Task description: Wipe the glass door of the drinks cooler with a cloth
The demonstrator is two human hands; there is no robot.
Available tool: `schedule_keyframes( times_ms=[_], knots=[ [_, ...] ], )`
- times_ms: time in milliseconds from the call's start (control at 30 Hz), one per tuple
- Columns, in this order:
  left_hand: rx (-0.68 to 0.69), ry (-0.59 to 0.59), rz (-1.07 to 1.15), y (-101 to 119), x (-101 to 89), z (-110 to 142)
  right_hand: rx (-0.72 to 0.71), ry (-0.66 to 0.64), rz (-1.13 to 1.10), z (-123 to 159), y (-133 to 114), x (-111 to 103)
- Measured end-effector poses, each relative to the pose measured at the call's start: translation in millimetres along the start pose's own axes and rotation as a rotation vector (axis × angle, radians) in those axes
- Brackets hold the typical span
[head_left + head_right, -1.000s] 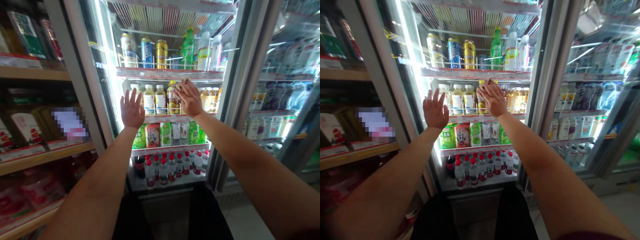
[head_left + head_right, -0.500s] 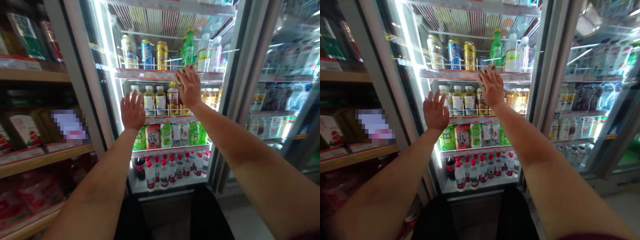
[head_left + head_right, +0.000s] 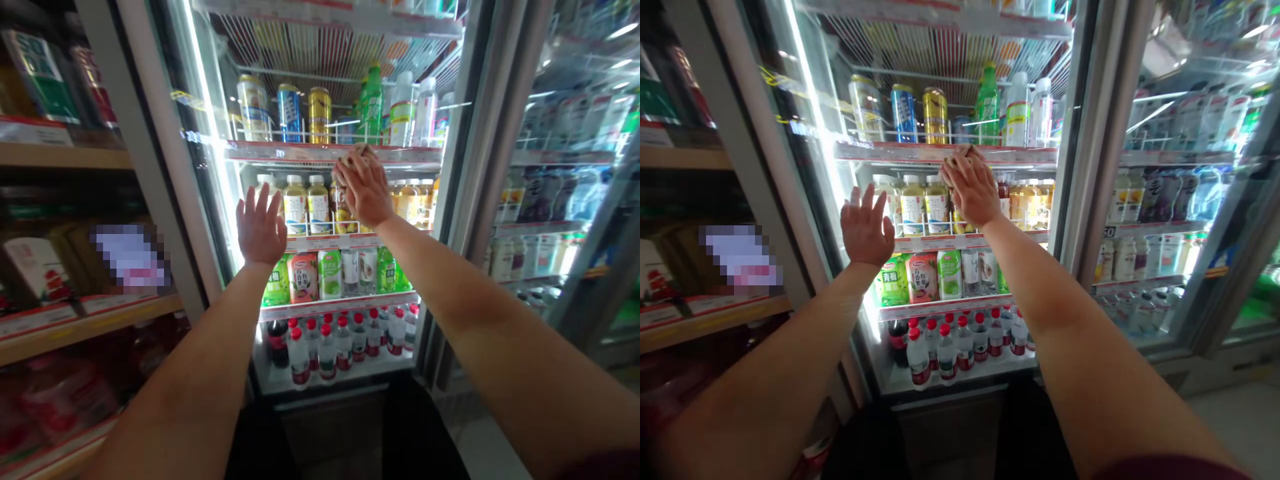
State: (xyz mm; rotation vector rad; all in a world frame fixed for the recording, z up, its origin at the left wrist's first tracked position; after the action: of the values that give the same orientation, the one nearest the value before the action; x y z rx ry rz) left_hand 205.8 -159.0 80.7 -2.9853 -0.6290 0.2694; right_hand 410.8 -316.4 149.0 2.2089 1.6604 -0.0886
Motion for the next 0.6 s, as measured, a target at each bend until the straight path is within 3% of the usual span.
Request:
schedule_keyframes(
  times_ms=[100,167,267,333,400,500,600],
  knots=[
    [0.002,-0.015,-0.006,-2,1.8,0,-0.109,-0.074,0.011,5,-4,3],
    [0.030,0.000,-0.046,-2,2.3,1,-0.009,-0.010,-0.006,4,3,4],
    [0.073,0.034,-0.110,0,1.7,1,0.263,0.217,-0.055,4,18,5],
    [0.077,0.037,-0.127,1,0.7,1,0.303,0.293,-0.060,5,20,4],
    [0.051,0.015,-0.122,1,-0.4,1,0.194,0.228,-0.027,6,13,3],
    [0.018,-0.020,-0.105,3,-1.7,0,-0.046,0.011,0.016,10,-2,3],
    [0.011,-0.032,-0.098,4,-1.6,0,-0.114,-0.077,0.006,15,-7,4]
  ],
)
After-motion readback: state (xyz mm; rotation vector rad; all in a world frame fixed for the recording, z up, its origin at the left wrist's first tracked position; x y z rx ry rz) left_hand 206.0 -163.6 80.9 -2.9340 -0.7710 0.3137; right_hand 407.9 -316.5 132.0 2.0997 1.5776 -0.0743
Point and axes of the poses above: each hand's wrist, its own z-axis away from the middle knuckle, its own x-axis out of the palm, y = z × x, the point moved 4 cm from there along -z, towards the middle knuckle, and after that the axes turned 2 degrees about -y, right-handed, at the moved point
